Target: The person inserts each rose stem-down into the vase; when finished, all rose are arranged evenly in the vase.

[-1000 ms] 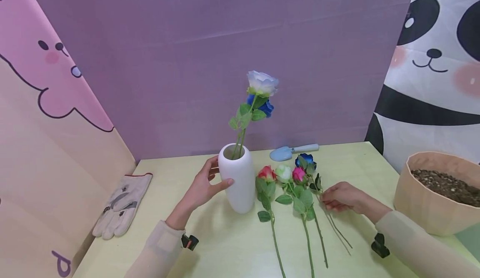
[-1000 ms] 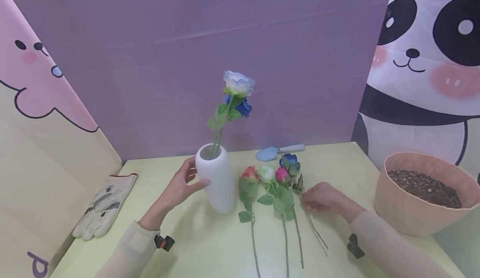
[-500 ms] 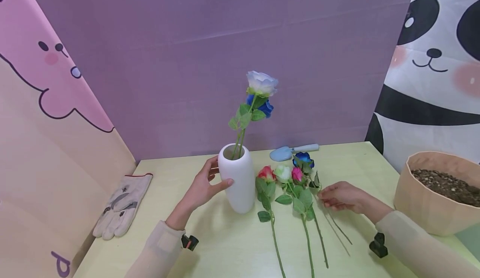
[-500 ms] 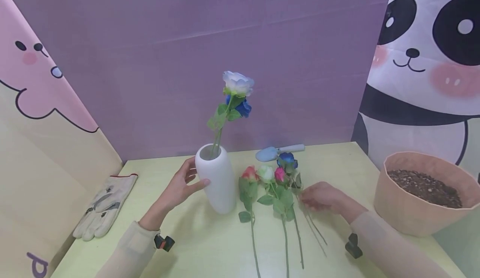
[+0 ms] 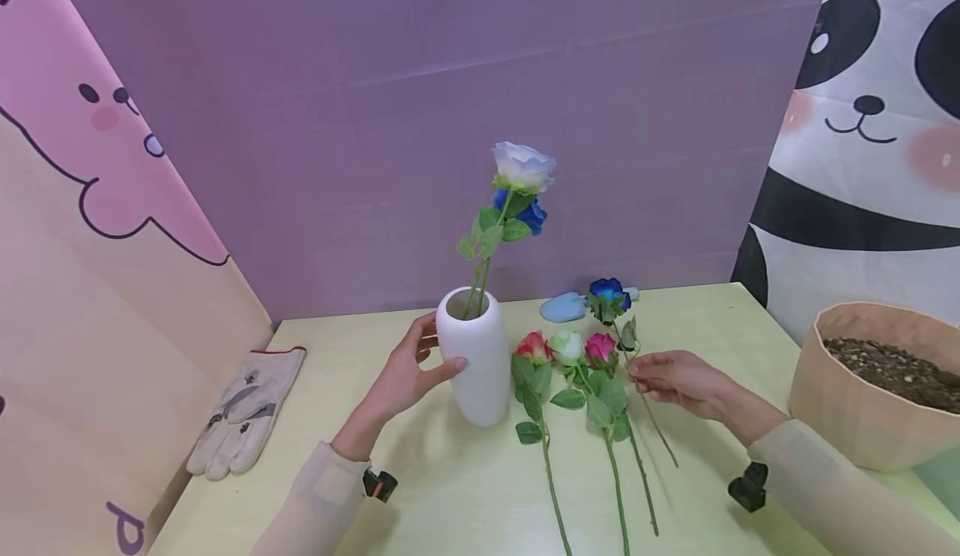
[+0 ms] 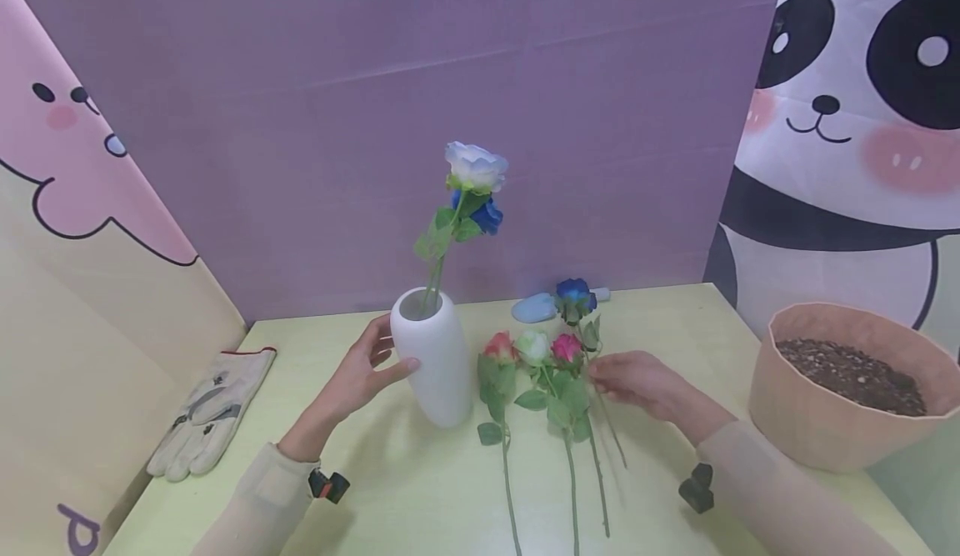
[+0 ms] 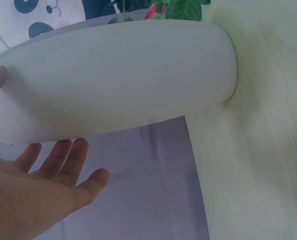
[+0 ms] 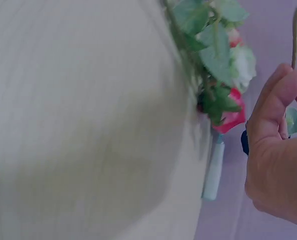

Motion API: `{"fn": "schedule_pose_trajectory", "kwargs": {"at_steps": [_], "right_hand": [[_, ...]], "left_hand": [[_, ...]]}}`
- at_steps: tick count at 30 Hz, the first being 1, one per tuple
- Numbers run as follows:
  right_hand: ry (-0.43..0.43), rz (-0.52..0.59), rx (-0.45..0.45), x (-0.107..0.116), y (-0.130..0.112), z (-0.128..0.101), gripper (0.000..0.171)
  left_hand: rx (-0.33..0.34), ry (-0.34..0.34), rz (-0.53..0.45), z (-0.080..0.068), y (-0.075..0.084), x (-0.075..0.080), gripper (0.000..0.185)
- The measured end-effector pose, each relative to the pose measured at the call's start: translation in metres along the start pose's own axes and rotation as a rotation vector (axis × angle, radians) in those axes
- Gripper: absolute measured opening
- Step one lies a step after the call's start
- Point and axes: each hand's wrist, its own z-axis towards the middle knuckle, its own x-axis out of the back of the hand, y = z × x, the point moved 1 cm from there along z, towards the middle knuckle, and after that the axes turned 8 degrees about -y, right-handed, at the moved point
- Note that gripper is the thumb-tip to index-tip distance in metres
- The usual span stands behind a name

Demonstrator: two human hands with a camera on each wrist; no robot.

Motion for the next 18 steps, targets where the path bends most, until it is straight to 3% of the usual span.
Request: {"fn": "schedule_pose_trajectory", "kwargs": {"at_steps": [4,12,18], "right_hand": [[0.012,0.034,0.026,-0.005,-0.008,-0.002,0.020],[0.061,0.094,0.027,-0.012,-0.018,-0.002,0.042],[0.142,0.028,0.025,-0.019,-0.027,0.001,0.044]], "left_hand": [[0.002,0.001,0.000,-0.001,0.002,0.000,0.079],[0.000,-0.002,0.014,-0.001,0.001,-0.001,0.079],[0.002,0.002,0.015,-0.001,0.002,0.000,0.078]]}}
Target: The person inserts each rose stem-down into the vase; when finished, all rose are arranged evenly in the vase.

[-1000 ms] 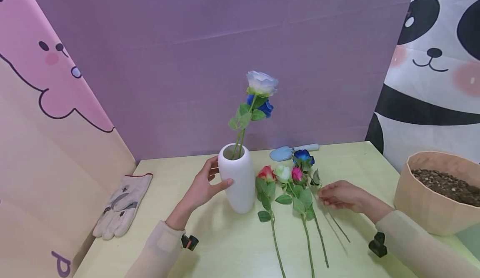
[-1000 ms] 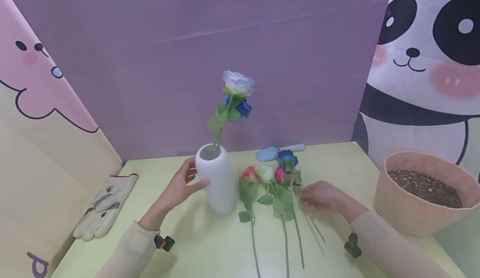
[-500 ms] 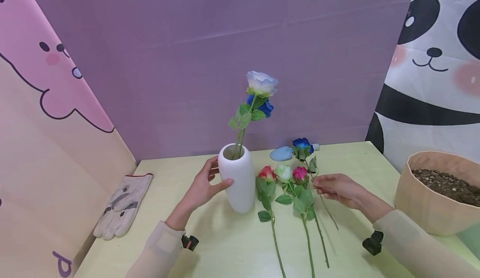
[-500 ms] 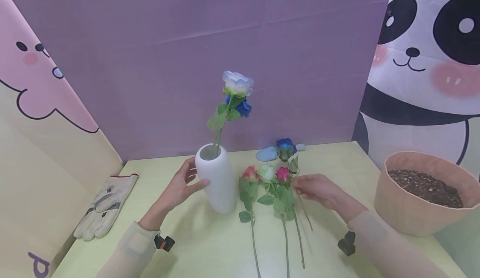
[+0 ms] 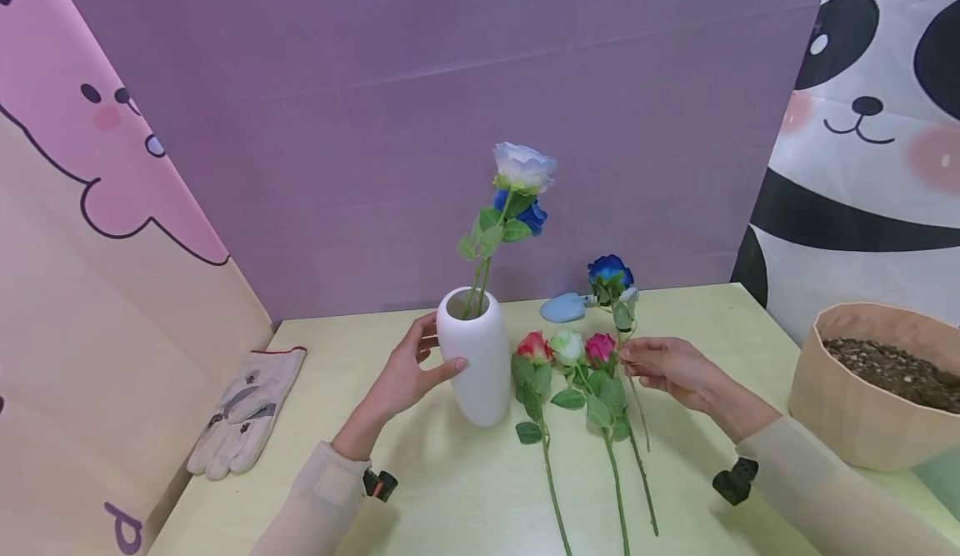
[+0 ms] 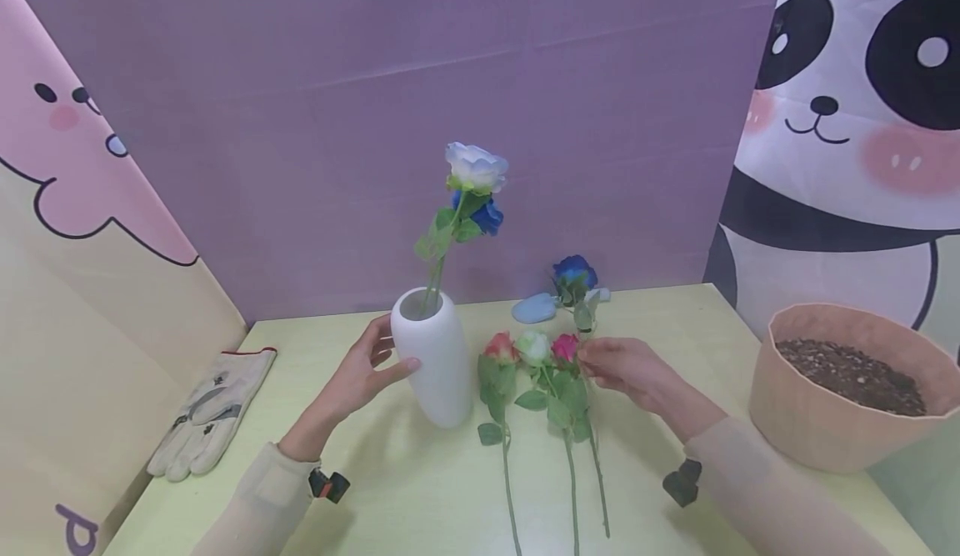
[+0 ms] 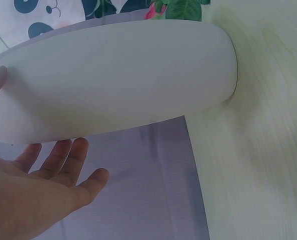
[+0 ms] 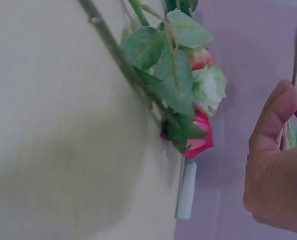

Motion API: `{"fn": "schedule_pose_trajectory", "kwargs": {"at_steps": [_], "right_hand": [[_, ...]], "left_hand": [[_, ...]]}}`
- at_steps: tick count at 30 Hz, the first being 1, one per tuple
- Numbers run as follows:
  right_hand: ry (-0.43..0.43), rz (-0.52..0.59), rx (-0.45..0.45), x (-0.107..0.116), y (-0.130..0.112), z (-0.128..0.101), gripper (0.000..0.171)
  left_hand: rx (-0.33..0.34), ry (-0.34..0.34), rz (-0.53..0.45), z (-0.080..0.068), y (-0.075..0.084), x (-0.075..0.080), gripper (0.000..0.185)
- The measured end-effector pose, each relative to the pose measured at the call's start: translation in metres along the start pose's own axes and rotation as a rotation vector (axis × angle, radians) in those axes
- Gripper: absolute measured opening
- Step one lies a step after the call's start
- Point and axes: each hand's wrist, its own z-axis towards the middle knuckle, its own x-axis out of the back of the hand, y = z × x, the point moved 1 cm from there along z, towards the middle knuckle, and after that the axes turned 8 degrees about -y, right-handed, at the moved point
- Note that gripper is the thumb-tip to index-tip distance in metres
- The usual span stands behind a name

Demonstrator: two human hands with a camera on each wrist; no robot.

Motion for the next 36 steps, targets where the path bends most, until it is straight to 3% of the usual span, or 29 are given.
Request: {"fn": "schedule_pose_trajectory", "kwargs": {"at_steps": [6,15,24,36], "right_hand": [[0.072,-0.044,0.029,-0.010,-0.013,0.001,0.050],[0.109,0.127,0.174,-0.024,-0.034,-0.003,0.012],[0.157,0.156,0.232,-0.041,-0.055,-0.003,0.031],[0.197,0.255,0.302,-0.059,-0.082,-0.003,0.021]], "left_hand": [[-0.001,0.001,0.001,0.000,0.001,0.000,0.079],[-0.015,-0.011,0.005,0.002,0.000,0.002,0.078],[-0.011,-0.009,0.013,0.001,-0.002,0.001,0.079],[-0.011,-0.004,0.011,0.001,-0.003,0.001,0.078]]}}
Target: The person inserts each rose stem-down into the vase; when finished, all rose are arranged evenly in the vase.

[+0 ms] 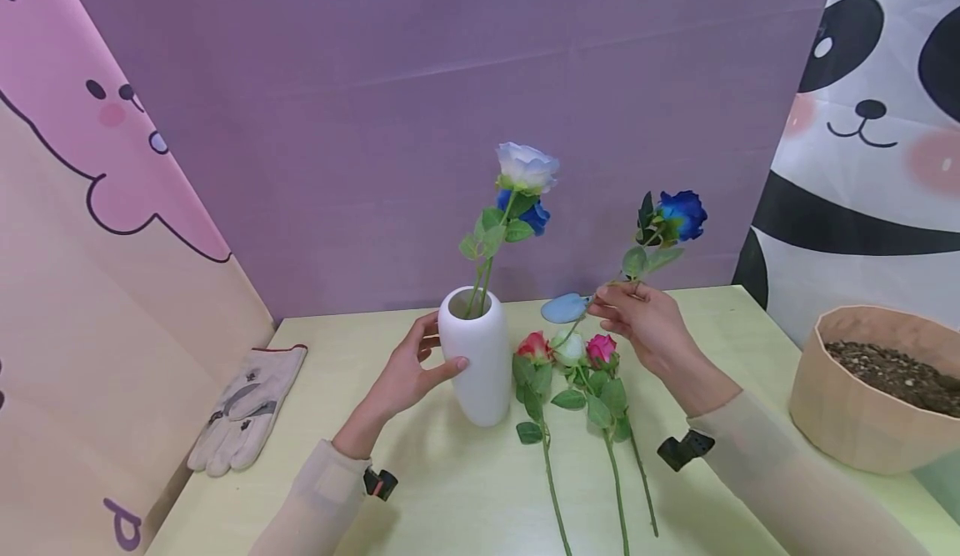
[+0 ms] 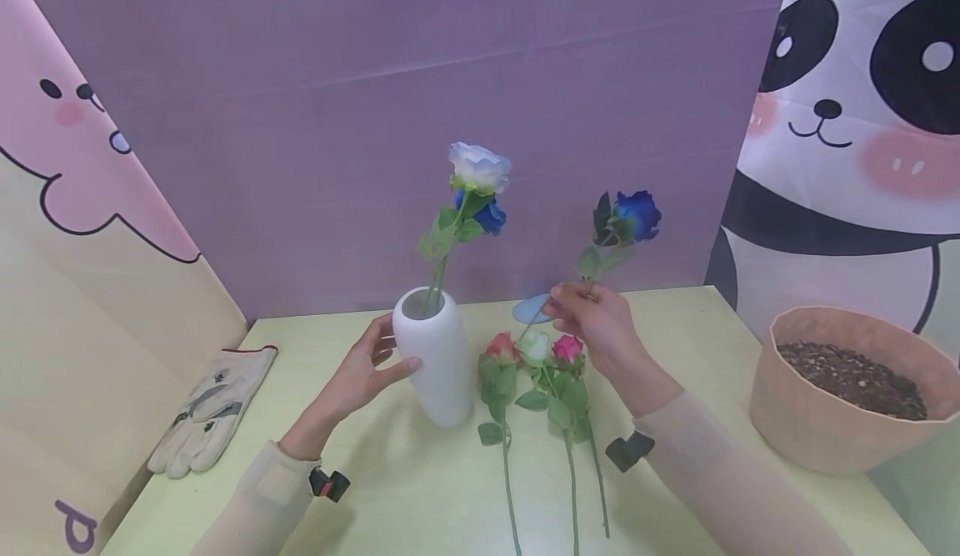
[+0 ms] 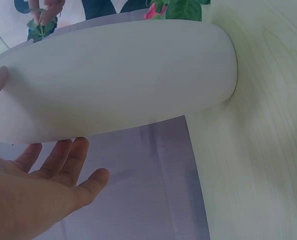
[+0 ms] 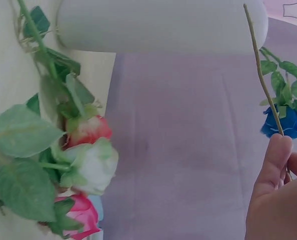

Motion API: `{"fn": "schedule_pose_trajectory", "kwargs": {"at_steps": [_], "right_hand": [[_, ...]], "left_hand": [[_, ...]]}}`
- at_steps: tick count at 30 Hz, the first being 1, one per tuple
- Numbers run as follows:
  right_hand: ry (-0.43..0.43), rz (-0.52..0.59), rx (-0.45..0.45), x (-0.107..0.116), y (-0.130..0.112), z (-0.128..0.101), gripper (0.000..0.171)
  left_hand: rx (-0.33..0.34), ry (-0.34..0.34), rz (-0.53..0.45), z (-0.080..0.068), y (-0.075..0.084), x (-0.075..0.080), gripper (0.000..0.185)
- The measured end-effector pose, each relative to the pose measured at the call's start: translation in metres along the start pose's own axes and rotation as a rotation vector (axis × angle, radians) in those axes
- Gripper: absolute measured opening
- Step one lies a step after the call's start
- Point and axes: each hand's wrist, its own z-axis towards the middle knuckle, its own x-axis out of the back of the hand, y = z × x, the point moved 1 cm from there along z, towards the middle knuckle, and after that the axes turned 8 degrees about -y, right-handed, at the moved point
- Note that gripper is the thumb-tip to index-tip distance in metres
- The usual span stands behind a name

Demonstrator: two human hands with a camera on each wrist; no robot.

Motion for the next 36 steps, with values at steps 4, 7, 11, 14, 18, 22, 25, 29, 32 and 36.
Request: {"fn": "schedule_pose_trajectory", "kwargs": {"at_steps": [4,7,11,14,18,22,25,29,32,36], "right_hand": [[0.018,0.014,0.037,-0.006,-0.006,0.001,0.027],[0.031,0.026,0.069,-0.010,-0.009,0.003,0.031],[0.033,0.054,0.101,-0.017,-0.013,0.006,0.029],[0.032,0.076,0.115,-0.022,-0.016,0.007,0.026],[0.037,0.094,0.129,-0.029,-0.020,0.009,0.022],[0.041,0.116,0.141,-0.034,-0.024,0.011,0.023],[0.049,0.128,0.153,-0.038,-0.027,0.013,0.024],[0.059,0.149,0.176,-0.043,-0.031,0.013,0.025],[0.072,0.158,0.195,-0.048,-0.034,0.013,0.026],[0.113,0.162,0.210,-0.053,-0.035,0.015,0.028]], "left_hand": [[0.003,-0.001,-0.003,0.000,0.000,0.000,0.078],[0.004,-0.001,-0.003,0.000,0.001,0.000,0.078],[0.004,-0.002,-0.004,0.000,0.000,0.000,0.078],[0.006,-0.001,-0.005,0.001,-0.001,0.000,0.078],[0.004,0.001,-0.008,0.001,-0.001,0.000,0.078],[0.002,0.003,-0.006,0.002,-0.002,0.000,0.077],[0.003,0.002,-0.007,0.002,-0.004,-0.001,0.077],[0.006,-0.002,-0.010,0.002,-0.004,0.000,0.077],[0.010,-0.003,-0.013,0.002,-0.003,0.000,0.077],[0.013,-0.003,-0.028,0.001,-0.001,0.000,0.079]]}}
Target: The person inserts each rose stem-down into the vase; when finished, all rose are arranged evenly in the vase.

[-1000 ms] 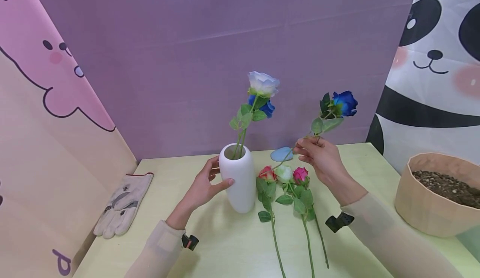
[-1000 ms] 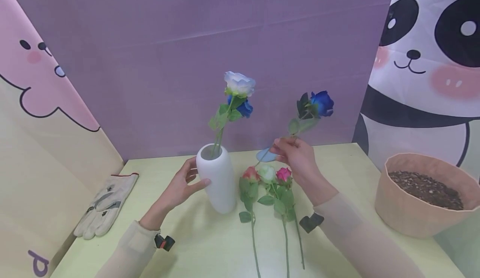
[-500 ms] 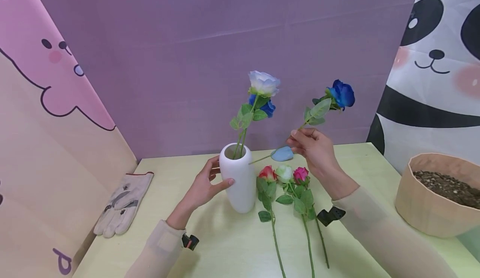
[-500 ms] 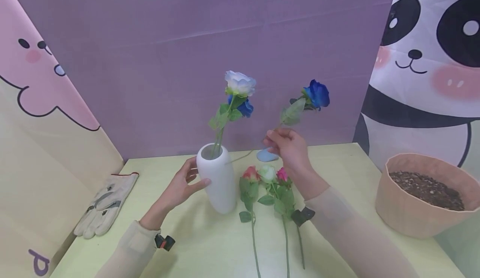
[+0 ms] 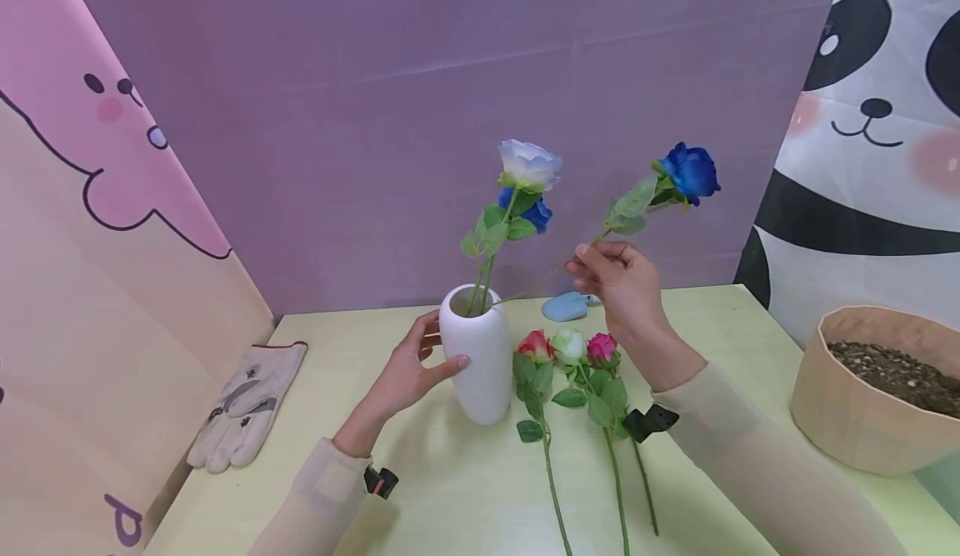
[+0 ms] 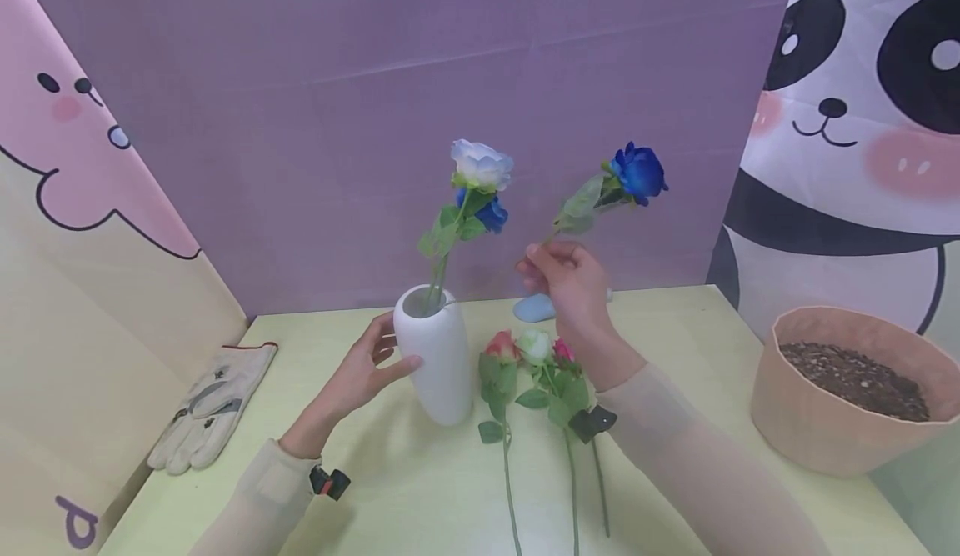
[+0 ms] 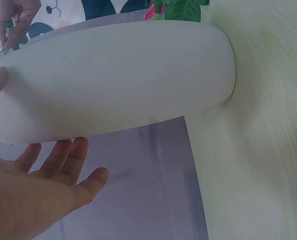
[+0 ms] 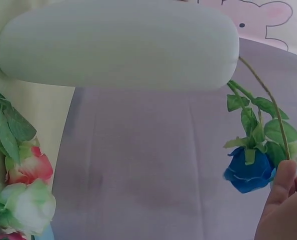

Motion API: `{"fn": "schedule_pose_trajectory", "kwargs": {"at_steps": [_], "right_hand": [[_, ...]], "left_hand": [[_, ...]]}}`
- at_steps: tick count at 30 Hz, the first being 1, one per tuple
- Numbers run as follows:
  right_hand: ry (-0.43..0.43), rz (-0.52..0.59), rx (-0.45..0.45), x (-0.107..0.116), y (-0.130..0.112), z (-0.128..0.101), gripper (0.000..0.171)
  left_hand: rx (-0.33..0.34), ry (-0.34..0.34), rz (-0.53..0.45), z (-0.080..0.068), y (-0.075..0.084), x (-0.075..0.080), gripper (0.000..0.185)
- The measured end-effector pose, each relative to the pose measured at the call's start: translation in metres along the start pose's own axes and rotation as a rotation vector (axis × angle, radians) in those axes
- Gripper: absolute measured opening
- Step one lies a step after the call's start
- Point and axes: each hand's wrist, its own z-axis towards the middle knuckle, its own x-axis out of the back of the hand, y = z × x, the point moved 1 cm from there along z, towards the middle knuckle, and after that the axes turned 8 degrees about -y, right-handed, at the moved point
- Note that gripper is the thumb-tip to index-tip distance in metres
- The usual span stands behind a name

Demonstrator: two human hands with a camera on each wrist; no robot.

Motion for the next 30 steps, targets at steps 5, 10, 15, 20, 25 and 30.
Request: {"fn": "schedule_pose_trajectory", "kwargs": {"at_steps": [5,10,15,20,25,30], "right_hand": [[0.036,-0.039,0.004,-0.007,0.004,0.003,0.026],[0.005,-0.136,-0.002,-0.016,0.012,0.004,0.024],[-0.044,-0.199,-0.024,-0.024,0.020,0.004,0.022],[-0.089,-0.212,-0.051,-0.032,0.028,0.004,0.023],[-0.096,-0.209,-0.029,-0.039,0.035,0.006,0.023],[-0.095,-0.185,0.000,-0.044,0.037,0.006,0.023]], "left_hand": [[0.006,-0.001,0.000,0.000,0.001,0.000,0.079],[0.005,-0.001,0.014,0.001,0.001,0.000,0.078],[0.002,0.002,0.013,0.000,0.001,0.000,0.078],[0.006,0.003,0.011,0.000,0.002,-0.001,0.077],[0.010,0.007,0.016,0.000,0.003,-0.002,0.077],[0.004,0.012,0.014,0.000,0.003,-0.001,0.077]]}}
